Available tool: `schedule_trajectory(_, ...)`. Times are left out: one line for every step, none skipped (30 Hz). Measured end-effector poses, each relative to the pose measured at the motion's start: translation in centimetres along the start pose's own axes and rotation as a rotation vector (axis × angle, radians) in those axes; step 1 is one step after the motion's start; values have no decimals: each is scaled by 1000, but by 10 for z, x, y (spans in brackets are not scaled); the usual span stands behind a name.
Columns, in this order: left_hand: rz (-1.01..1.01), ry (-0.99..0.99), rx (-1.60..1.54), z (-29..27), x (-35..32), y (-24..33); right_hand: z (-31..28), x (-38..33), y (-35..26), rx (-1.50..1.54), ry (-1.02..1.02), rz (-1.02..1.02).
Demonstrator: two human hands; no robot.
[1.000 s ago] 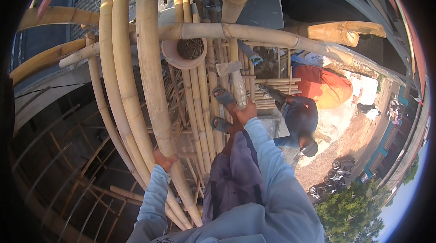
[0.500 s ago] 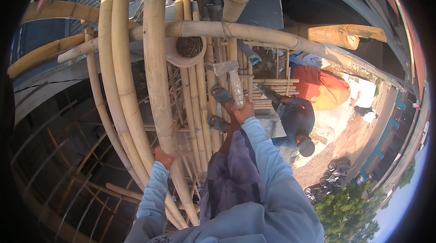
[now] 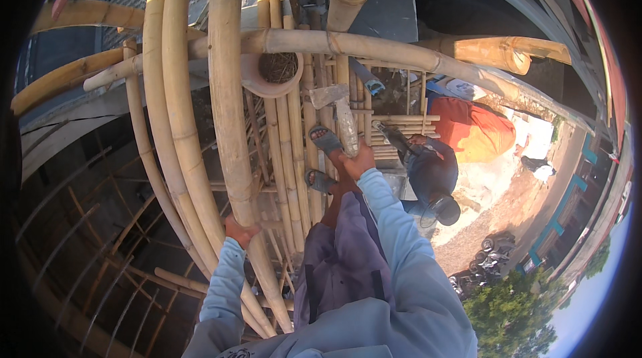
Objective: The person assembles a bamboo scaffolding structure by positioning bamboo poles and securing them with nails and a hammer. They repeatedly hammer nails into the joints to fasten the poles together.
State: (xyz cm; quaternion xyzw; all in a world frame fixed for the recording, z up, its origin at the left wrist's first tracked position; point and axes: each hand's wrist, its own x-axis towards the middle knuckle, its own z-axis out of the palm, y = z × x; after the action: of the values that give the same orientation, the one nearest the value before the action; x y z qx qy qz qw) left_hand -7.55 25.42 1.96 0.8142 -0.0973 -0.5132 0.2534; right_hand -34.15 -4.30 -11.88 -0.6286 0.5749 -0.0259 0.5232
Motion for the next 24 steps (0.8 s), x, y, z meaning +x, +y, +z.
schedule_trajectory(-4,12,14,1,0,0,0,-1,-1,-6,-2,-5)
schedule_trajectory(4,18,10,1,0,1,-1,-2,-3,-14,1,-10)
schedule_trajectory(29,22,-17,2,0,2,-2,-2,-4,-37,-2,-20)
schedule_trajectory(14,24,7,2,0,2,-3,-2,-5,-61,-4,-30)
schedule_trajectory(15,26,9,3,0,3,-5,-3,-7,-79,3,-34)
schedule_trajectory(30,20,-14,3,0,3,-7,-3,-9,-120,0,-62)
schedule_trajectory(12,26,3,3,0,4,-10,-2,-11,-153,7,-82)
schedule_trajectory(9,22,-3,3,-1,5,-14,-1,-14,-186,-5,-71)
schedule_trajectory(12,6,-35,3,-1,6,-17,0,-17,-170,-17,-114)
schedule_trajectory(6,15,-10,3,-2,7,-20,2,-20,-153,-51,-123)
schedule_trajectory(6,14,-10,2,-2,8,-24,3,-24,-137,-73,-160)
schedule_trajectory(27,15,-44,2,-3,9,-25,5,-29,-136,-90,-129)
schedule_trajectory(23,24,-5,1,-4,10,-27,6,-34,-137,-95,-128)
schedule_trajectory(42,34,2,1,-4,11,-27,6,-39,-139,-89,-139)
schedule_trajectory(100,39,-18,1,-4,11,-27,5,-45,-126,-96,-110)
schedule_trajectory(52,51,35,1,-4,13,-27,4,-51,-118,-94,-92)
schedule_trajectory(40,55,59,2,-4,14,-26,2,-57,-110,-99,-71)
schedule_trajectory(32,54,71,4,-4,16,-26,-1,-64,-91,-71,-142)
schedule_trajectory(13,77,113,6,-5,19,-27,-3,-71,-71,-54,-217)
schedule_trajectory(-3,99,141,9,-6,22,-28,-4,-79,-49,-25,-303)
schedule_trajectory(-23,124,165,11,-7,25,-30,-4,-89,-11,-32,-366)
schedule_trajectory(-88,139,224,14,-9,30,-32,-2,-101,38,-21,-453)
schedule_trajectory(-156,150,280,17,-12,35,-37,4,-115,81,-55,-571)
schedule_trajectory(-204,171,338,19,-14,41,-43,12,-131,137,-117,-562)
